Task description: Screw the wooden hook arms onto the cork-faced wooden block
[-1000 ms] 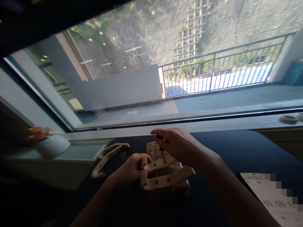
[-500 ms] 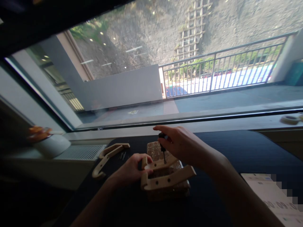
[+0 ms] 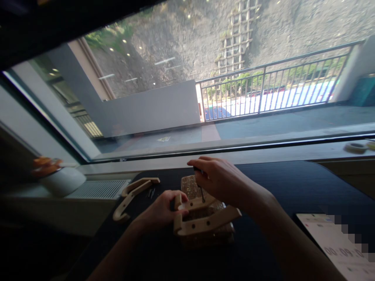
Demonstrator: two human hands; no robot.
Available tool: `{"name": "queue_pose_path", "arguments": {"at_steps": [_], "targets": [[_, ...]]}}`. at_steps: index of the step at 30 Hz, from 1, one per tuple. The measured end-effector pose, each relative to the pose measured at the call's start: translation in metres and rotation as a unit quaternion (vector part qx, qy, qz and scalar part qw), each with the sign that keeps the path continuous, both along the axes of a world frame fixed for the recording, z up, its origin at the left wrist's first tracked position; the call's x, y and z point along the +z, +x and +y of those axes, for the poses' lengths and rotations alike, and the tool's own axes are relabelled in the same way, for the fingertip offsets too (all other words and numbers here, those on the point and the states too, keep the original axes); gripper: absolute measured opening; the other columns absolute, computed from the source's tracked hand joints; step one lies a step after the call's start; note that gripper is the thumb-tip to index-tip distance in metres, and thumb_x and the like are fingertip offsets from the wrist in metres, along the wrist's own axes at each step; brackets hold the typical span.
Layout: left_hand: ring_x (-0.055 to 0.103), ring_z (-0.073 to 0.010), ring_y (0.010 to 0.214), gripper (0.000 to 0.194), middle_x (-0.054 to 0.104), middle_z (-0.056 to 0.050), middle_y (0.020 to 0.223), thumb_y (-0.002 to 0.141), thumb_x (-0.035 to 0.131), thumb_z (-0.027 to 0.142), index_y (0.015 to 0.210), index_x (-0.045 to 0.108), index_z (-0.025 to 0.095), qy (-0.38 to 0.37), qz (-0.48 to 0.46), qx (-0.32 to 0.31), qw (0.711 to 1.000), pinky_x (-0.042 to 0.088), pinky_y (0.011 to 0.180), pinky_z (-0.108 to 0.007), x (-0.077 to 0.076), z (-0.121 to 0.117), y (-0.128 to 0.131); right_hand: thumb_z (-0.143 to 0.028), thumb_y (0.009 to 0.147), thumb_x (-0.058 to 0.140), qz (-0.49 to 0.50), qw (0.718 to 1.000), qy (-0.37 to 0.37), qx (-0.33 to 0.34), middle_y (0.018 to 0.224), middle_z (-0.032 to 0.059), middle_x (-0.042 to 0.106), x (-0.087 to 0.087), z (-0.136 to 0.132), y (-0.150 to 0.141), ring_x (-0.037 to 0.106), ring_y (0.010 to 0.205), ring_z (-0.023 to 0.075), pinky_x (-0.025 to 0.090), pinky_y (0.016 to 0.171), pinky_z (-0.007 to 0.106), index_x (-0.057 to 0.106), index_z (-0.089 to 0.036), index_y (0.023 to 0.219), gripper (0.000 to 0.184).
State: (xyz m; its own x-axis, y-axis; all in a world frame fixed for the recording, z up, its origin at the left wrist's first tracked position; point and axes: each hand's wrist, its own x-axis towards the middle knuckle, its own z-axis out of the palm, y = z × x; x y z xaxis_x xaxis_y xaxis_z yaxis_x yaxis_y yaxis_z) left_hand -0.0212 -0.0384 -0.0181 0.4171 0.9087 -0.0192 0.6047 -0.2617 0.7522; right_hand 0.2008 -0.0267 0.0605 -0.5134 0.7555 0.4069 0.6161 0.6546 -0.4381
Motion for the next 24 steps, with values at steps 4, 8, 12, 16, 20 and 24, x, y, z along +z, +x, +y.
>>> {"name": "queue_pose_path", "arguments": {"at_steps": [4,8,12,16,20,24], "targets": [[0.051,-0.0121,0.068,0.02,0.06,0.0,0.075,0.071,0.065,0.028,0.085,0.065,0.013,-0.003,-0.004,0.001,1.0,0.04,0.061,-0.021,0.0021,-0.0007,0.0003,-0.029,0.089,0.044,0.008,0.999,-0.039,-0.008,0.081,0.0039,0.07,-0.0015,0.0013,0.003,0.056,0.054,0.0122,0.038,0.048,0.023,0.056,-0.023,0.126,0.04],[0.05,-0.0119,0.066,0.022,0.06,-0.001,0.074,0.071,0.065,0.028,0.087,0.065,0.013,-0.015,-0.01,0.003,1.0,0.04,0.06,-0.02,0.0006,-0.0002,0.0001,-0.031,0.087,0.048,0.022,0.999,-0.044,-0.012,0.075,0.0017,0.069,-0.0035,0.005,0.0045,0.055,0.054,0.0121,0.038,0.049,0.023,0.061,-0.022,0.115,0.032],[0.05,-0.0117,0.067,0.021,0.059,-0.001,0.074,0.071,0.065,0.027,0.086,0.065,0.012,-0.013,-0.013,-0.001,1.0,0.039,0.06,-0.02,-0.0015,0.0005,0.0,-0.031,0.086,0.051,0.03,0.998,-0.048,-0.008,0.077,0.0013,0.069,-0.001,0.004,0.0048,0.057,0.057,0.0119,0.039,0.05,0.022,0.063,-0.023,0.109,0.027],[0.049,-0.0113,0.066,0.02,0.058,0.001,0.073,0.071,0.065,0.027,0.085,0.064,0.013,-0.012,-0.011,0.002,1.0,0.039,0.059,-0.02,-0.0019,0.0006,0.0003,-0.035,0.084,0.055,0.03,0.999,-0.036,-0.017,0.073,0.0009,0.067,0.0,0.0038,0.003,0.059,0.061,0.0131,0.041,0.054,0.024,0.064,-0.022,0.1,0.022],[0.048,-0.0113,0.066,0.021,0.057,0.0,0.072,0.07,0.065,0.027,0.085,0.064,0.013,-0.008,-0.014,0.005,1.0,0.039,0.06,-0.021,-0.001,0.0,0.001,-0.038,0.082,0.058,0.032,0.999,-0.012,-0.037,0.074,0.0015,0.067,-0.0033,0.0063,-0.0004,0.059,0.062,0.0139,0.041,0.054,0.025,0.064,-0.021,0.097,0.023],[0.049,-0.0115,0.066,0.021,0.058,0.0,0.072,0.07,0.065,0.028,0.085,0.064,0.012,-0.017,-0.015,0.007,1.0,0.039,0.059,-0.021,-0.0008,-0.0006,0.001,-0.037,0.084,0.054,0.039,0.998,-0.034,-0.026,0.07,0.0009,0.067,-0.0033,0.0055,-0.0006,0.058,0.057,0.0135,0.042,0.053,0.024,0.065,-0.021,0.102,0.026]]}}
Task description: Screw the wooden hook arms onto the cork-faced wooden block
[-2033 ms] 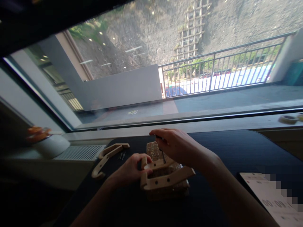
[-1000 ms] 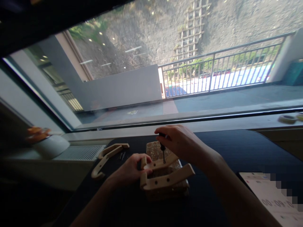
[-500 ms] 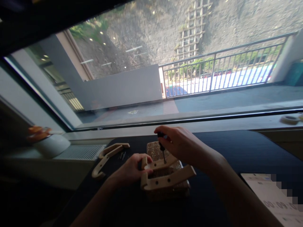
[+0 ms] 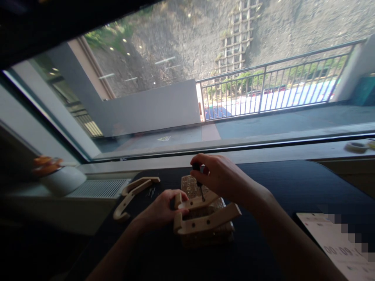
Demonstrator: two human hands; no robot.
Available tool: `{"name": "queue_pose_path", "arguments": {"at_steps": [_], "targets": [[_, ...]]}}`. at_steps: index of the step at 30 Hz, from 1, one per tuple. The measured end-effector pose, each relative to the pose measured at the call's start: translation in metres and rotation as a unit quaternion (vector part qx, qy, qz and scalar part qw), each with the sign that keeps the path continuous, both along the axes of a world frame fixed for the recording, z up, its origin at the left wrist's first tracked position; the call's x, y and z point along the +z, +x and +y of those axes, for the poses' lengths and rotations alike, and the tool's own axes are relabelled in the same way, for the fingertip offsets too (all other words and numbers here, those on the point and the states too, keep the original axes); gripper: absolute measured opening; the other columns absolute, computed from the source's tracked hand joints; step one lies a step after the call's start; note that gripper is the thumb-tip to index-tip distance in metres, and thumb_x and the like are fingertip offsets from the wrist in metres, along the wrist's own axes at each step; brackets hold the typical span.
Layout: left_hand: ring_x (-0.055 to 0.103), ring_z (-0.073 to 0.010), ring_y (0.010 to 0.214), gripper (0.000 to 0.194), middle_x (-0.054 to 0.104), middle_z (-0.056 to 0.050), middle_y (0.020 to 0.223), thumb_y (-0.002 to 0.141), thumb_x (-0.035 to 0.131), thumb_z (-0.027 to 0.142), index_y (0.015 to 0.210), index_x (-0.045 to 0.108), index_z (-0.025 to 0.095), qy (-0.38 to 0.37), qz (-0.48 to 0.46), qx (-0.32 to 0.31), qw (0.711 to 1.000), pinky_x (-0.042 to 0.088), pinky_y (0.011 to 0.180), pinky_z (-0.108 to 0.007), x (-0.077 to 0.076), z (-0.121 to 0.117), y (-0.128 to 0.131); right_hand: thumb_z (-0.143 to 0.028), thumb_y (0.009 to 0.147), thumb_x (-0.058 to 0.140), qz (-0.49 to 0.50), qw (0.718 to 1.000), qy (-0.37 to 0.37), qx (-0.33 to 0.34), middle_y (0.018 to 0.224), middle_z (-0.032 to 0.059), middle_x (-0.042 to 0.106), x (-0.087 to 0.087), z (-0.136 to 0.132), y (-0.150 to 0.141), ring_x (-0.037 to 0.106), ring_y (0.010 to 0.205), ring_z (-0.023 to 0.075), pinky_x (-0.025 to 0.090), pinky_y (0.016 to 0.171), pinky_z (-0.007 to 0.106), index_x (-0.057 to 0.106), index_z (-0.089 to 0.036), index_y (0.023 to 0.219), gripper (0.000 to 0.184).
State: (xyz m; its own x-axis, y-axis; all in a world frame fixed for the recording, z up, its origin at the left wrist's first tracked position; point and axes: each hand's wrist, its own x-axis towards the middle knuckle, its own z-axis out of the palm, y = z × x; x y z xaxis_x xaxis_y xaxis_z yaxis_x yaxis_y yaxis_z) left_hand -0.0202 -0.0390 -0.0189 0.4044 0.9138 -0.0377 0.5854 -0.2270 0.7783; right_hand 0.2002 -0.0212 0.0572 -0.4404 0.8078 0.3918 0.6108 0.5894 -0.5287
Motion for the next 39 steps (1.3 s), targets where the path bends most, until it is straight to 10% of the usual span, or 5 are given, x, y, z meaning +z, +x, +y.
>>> {"name": "queue_pose_path", "arguments": {"at_steps": [39], "targets": [[0.053,-0.0126,0.07,0.022,0.062,0.0,0.077,0.072,0.065,0.029,0.089,0.065,0.014,0.005,0.0,-0.011,1.0,0.041,0.063,-0.021,-0.0045,0.0027,-0.0035,-0.032,0.085,0.053,-0.021,1.0,0.006,-0.003,0.072,-0.001,0.069,0.0001,-0.0003,0.0058,0.059,0.058,0.0122,0.039,0.051,0.023,0.061,-0.026,0.116,0.032]]}}
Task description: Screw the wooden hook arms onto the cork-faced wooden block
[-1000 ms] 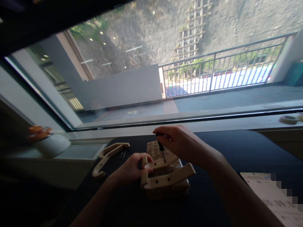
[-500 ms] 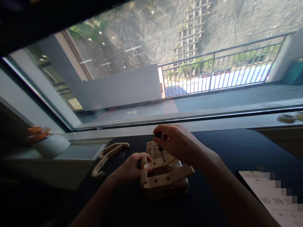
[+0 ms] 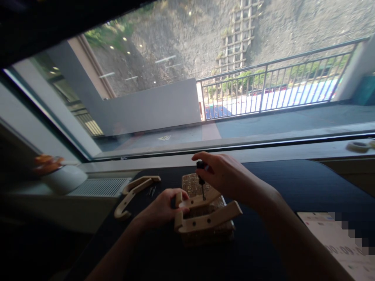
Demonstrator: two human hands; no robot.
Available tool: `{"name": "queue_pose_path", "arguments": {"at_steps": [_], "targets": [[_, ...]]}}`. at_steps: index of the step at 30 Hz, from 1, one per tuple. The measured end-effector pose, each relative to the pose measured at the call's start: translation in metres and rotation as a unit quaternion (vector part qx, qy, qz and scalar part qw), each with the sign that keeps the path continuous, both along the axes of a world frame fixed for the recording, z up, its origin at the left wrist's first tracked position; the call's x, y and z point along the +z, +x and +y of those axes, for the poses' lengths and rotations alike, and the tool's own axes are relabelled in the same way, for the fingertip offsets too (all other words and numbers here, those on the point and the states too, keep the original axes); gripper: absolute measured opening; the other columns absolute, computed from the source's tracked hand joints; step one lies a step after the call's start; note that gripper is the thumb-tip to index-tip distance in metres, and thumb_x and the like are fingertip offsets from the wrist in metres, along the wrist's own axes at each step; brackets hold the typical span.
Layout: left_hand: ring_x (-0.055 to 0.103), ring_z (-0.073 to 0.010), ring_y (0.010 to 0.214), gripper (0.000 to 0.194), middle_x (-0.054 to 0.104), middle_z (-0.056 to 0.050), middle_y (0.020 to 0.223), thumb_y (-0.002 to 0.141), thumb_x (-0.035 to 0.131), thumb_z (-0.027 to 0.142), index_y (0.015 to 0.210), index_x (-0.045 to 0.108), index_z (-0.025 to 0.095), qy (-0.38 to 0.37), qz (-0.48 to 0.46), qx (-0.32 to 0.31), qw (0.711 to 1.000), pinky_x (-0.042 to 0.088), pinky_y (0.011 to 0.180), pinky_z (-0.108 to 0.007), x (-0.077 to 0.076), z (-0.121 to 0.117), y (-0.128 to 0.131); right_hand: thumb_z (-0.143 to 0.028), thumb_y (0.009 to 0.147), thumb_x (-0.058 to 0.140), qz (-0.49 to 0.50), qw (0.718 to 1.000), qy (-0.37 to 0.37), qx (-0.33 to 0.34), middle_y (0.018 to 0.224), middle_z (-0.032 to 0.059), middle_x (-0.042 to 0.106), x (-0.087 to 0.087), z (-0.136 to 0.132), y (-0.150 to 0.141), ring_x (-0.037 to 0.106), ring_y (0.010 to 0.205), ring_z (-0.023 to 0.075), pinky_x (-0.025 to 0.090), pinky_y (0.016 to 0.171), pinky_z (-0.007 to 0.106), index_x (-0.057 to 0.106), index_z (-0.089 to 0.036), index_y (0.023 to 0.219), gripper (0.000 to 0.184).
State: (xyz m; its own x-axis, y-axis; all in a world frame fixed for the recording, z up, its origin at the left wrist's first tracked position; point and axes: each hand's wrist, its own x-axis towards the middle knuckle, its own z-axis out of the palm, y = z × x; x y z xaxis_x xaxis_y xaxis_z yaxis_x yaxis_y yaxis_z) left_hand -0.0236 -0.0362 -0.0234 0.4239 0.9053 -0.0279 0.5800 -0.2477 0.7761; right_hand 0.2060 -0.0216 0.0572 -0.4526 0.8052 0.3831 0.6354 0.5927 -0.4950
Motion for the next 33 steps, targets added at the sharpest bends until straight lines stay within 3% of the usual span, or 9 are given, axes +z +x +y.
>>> {"name": "queue_pose_path", "arguments": {"at_steps": [3,8,12,24,29,33], "targets": [[0.054,-0.013,0.071,0.022,0.062,-0.001,0.078,0.072,0.065,0.029,0.089,0.065,0.014,0.005,0.002,0.0,1.0,0.041,0.064,-0.021,0.0005,-0.0001,0.0004,-0.035,0.084,0.055,-0.002,1.0,0.001,-0.008,0.073,-0.001,0.07,-0.0005,0.0006,-0.0012,0.061,0.061,0.0131,0.041,0.053,0.023,0.064,-0.026,0.108,0.027],[0.054,-0.0133,0.071,0.023,0.062,-0.001,0.077,0.071,0.065,0.029,0.089,0.066,0.014,0.013,0.006,-0.001,1.0,0.041,0.064,-0.022,0.0018,-0.0006,0.0012,-0.03,0.086,0.05,-0.016,0.999,0.032,-0.008,0.085,0.0015,0.072,0.0007,-0.0035,-0.0014,0.062,0.066,0.0135,0.042,0.057,0.023,0.065,-0.025,0.114,0.032],[0.053,-0.0127,0.069,0.023,0.062,0.0,0.077,0.072,0.065,0.029,0.089,0.066,0.014,0.01,0.011,0.002,1.0,0.041,0.063,-0.021,0.0025,-0.001,0.0012,-0.031,0.087,0.049,-0.009,1.0,0.011,0.005,0.073,-0.0018,0.069,0.0024,-0.0061,0.001,0.056,0.055,0.0107,0.039,0.05,0.021,0.06,-0.027,0.119,0.035],[0.052,-0.012,0.069,0.021,0.061,0.0,0.076,0.072,0.065,0.029,0.088,0.065,0.015,0.004,0.004,0.006,1.0,0.041,0.062,-0.021,0.0023,-0.0015,0.002,-0.032,0.086,0.053,0.0,0.999,0.042,0.001,0.075,-0.0002,0.069,0.0001,-0.0004,0.0011,0.056,0.059,0.0116,0.04,0.054,0.022,0.068,-0.023,0.1,0.023],[0.049,-0.0112,0.066,0.023,0.058,0.001,0.073,0.071,0.065,0.029,0.089,0.065,0.014,-0.013,0.0,0.008,1.0,0.039,0.059,-0.02,0.0027,-0.0019,0.0023,-0.025,0.085,0.049,0.007,1.0,0.016,0.022,0.093,0.0029,0.071,0.0043,-0.007,-0.0018,0.06,0.069,0.0122,0.044,0.06,0.021,0.064,-0.023,0.115,0.033],[0.05,-0.012,0.068,0.024,0.059,0.0,0.075,0.071,0.065,0.028,0.089,0.065,0.013,-0.015,-0.001,0.013,1.0,0.039,0.061,-0.021,0.0025,-0.002,0.0022,-0.024,0.086,0.047,-0.001,0.999,-0.011,0.034,0.086,0.0021,0.072,0.0047,-0.008,-0.0013,0.059,0.061,0.0114,0.042,0.055,0.022,0.062,-0.025,0.12,0.037]]}}
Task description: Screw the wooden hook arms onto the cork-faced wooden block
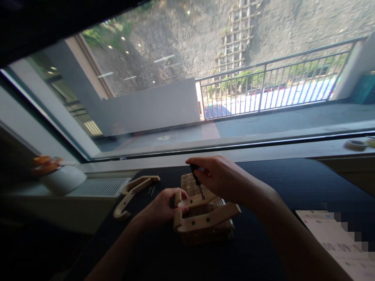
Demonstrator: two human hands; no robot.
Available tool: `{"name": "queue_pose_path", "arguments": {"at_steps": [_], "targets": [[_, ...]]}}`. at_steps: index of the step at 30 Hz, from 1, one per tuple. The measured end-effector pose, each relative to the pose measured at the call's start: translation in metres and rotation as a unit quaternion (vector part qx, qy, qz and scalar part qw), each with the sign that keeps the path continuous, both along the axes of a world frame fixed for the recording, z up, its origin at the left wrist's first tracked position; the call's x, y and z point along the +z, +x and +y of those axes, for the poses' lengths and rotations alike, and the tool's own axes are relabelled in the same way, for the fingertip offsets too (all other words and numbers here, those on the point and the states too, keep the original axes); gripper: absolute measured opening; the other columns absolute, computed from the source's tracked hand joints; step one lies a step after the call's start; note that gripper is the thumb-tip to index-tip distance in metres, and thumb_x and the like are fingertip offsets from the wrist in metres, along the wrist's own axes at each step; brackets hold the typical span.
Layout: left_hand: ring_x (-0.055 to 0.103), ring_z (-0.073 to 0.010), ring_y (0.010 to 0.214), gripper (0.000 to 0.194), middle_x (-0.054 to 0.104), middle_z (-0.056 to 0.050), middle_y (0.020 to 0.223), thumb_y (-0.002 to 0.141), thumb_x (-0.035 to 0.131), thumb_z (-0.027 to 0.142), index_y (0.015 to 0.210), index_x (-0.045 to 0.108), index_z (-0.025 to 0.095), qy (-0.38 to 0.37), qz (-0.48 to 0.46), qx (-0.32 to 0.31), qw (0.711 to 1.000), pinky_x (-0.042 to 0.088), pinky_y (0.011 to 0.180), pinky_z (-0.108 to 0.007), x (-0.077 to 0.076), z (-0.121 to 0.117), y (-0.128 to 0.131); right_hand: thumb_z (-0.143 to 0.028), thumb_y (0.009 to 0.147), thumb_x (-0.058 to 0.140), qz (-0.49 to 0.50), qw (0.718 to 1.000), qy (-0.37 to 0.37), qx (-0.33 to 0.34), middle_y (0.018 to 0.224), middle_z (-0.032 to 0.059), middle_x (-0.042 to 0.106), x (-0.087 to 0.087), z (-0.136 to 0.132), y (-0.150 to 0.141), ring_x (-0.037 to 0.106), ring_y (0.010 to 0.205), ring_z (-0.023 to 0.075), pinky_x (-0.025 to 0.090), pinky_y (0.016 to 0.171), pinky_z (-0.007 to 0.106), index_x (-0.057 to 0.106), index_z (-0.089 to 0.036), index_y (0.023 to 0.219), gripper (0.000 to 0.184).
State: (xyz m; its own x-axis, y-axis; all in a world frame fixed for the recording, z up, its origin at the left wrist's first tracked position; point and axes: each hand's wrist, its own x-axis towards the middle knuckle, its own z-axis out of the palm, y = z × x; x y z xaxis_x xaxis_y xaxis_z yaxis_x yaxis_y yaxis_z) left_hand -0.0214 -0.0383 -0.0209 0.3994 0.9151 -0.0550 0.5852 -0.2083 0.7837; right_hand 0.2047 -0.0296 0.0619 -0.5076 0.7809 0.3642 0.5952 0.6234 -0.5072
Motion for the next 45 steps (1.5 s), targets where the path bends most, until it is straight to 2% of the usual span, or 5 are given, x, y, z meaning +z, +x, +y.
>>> {"name": "queue_pose_path", "arguments": {"at_steps": [11,17,29,39,45], "targets": [[0.051,-0.0119,0.068,0.022,0.06,0.0,0.075,0.072,0.064,0.028,0.089,0.065,0.014,0.002,-0.001,-0.009,1.0,0.04,0.061,-0.021,0.001,0.0,0.0,-0.03,0.084,0.052,0.003,1.0,0.007,-0.027,0.076,0.0005,0.069,-0.005,0.007,0.002,0.057,0.057,0.0122,0.038,0.051,0.023,0.062,-0.024,0.11,0.029],[0.051,-0.0123,0.069,0.023,0.06,0.0,0.076,0.071,0.064,0.028,0.089,0.065,0.013,0.009,0.0,-0.013,1.0,0.04,0.063,-0.021,0.0,0.002,0.001,-0.038,0.08,0.059,0.005,0.999,0.006,-0.054,0.066,-0.0011,0.065,-0.004,0.007,-0.002,0.057,0.055,0.0124,0.038,0.051,0.023,0.063,-0.021,0.091,0.02],[0.049,-0.0115,0.066,0.023,0.058,0.001,0.073,0.071,0.065,0.028,0.088,0.065,0.013,0.004,-0.006,-0.004,1.0,0.039,0.06,-0.021,0.004,-0.001,0.001,-0.029,0.087,0.046,0.005,0.999,-0.05,0.011,0.078,0.0027,0.068,-0.003,0.003,-0.003,0.059,0.062,0.0138,0.041,0.055,0.025,0.061,-0.022,0.115,0.032],[0.05,-0.0119,0.067,0.023,0.06,0.0,0.075,0.07,0.065,0.028,0.088,0.065,0.013,0.006,-0.005,-0.002,1.0,0.041,0.062,-0.021,0.002,0.0,0.002,-0.036,0.084,0.054,-0.009,0.999,-0.009,-0.031,0.071,0.0014,0.068,0.002,0.006,0.001,0.058,0.059,0.0133,0.04,0.054,0.024,0.067,-0.021,0.097,0.023],[0.05,-0.0121,0.067,0.024,0.06,0.0,0.074,0.071,0.065,0.028,0.089,0.065,0.013,0.014,0.0,-0.002,1.0,0.041,0.062,-0.021,0.002,-0.001,0.002,-0.029,0.085,0.05,0.0,1.0,0.008,-0.025,0.084,0.0022,0.068,-0.008,0.009,-0.004,0.057,0.063,0.0128,0.039,0.055,0.023,0.063,-0.023,0.106,0.025]]}}
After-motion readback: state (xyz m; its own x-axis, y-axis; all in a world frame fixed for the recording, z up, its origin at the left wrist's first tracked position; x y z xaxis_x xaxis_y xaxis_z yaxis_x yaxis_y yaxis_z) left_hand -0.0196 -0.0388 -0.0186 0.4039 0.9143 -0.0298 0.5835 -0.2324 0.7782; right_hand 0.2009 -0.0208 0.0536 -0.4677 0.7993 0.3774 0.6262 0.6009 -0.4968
